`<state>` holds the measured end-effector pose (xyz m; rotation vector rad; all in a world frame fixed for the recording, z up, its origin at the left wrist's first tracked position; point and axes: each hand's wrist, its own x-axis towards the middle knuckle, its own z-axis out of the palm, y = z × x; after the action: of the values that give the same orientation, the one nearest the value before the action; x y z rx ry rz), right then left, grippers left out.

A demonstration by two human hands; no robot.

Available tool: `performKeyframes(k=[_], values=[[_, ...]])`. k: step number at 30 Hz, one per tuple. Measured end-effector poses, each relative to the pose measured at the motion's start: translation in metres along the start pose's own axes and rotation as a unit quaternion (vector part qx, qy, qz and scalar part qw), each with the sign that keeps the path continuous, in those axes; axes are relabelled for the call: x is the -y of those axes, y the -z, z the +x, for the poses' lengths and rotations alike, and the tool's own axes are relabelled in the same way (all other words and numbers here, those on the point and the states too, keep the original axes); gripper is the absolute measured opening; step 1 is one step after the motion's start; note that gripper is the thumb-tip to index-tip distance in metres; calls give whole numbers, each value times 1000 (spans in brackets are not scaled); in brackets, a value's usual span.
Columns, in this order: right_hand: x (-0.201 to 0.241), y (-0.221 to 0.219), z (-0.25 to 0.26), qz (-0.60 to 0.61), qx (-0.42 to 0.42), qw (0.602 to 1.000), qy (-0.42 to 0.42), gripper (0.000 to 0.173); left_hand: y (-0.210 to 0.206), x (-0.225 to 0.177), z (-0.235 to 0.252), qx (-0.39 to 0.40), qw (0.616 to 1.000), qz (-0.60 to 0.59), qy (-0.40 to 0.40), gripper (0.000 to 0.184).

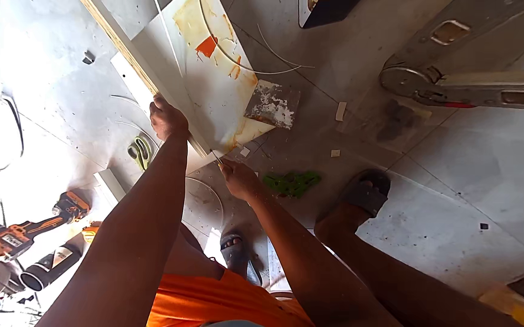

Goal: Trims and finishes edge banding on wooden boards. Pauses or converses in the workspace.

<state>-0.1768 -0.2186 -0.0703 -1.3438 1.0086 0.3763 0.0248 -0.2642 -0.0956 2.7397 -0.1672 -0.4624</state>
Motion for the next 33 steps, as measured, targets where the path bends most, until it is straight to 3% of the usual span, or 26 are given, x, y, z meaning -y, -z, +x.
performKeyframes(k=[6, 9, 13, 21, 25, 27, 29, 31, 33], values=[[0, 9, -12, 25, -10, 1000, -5, 45, 0, -1, 1, 3, 1000, 10, 6, 58], [8, 6, 5, 34, -29, 998, 42, 44, 0, -1, -1, 0, 1000, 12, 2, 58], [9, 5, 23, 30, 8, 999, 32, 46, 0, -1, 0, -5, 1000, 9, 8, 56], [-12, -10, 0, 27, -20, 999, 0, 46, 1, -2, -2, 9, 1000, 9, 14, 58], [-20, 7, -18, 5, -19, 1000, -3, 46, 4, -5, -2, 23, 1000, 9, 17, 60], [-24, 29, -30, 10, -72, 997, -1, 46, 4, -6, -1, 26, 1000, 15, 8, 61], [-45, 53, -34, 13, -194, 981, -15, 45, 4, -2, -1, 32, 999, 24, 1, 63], [-77, 84, -32, -6, -316, 946, -68, 45, 4, -1, 2, 43, 999, 16, 3, 68], [-112, 110, -31, -33, -375, 917, -135, 46, 4, 0, 4, 54, 998, 6, 14, 69]])
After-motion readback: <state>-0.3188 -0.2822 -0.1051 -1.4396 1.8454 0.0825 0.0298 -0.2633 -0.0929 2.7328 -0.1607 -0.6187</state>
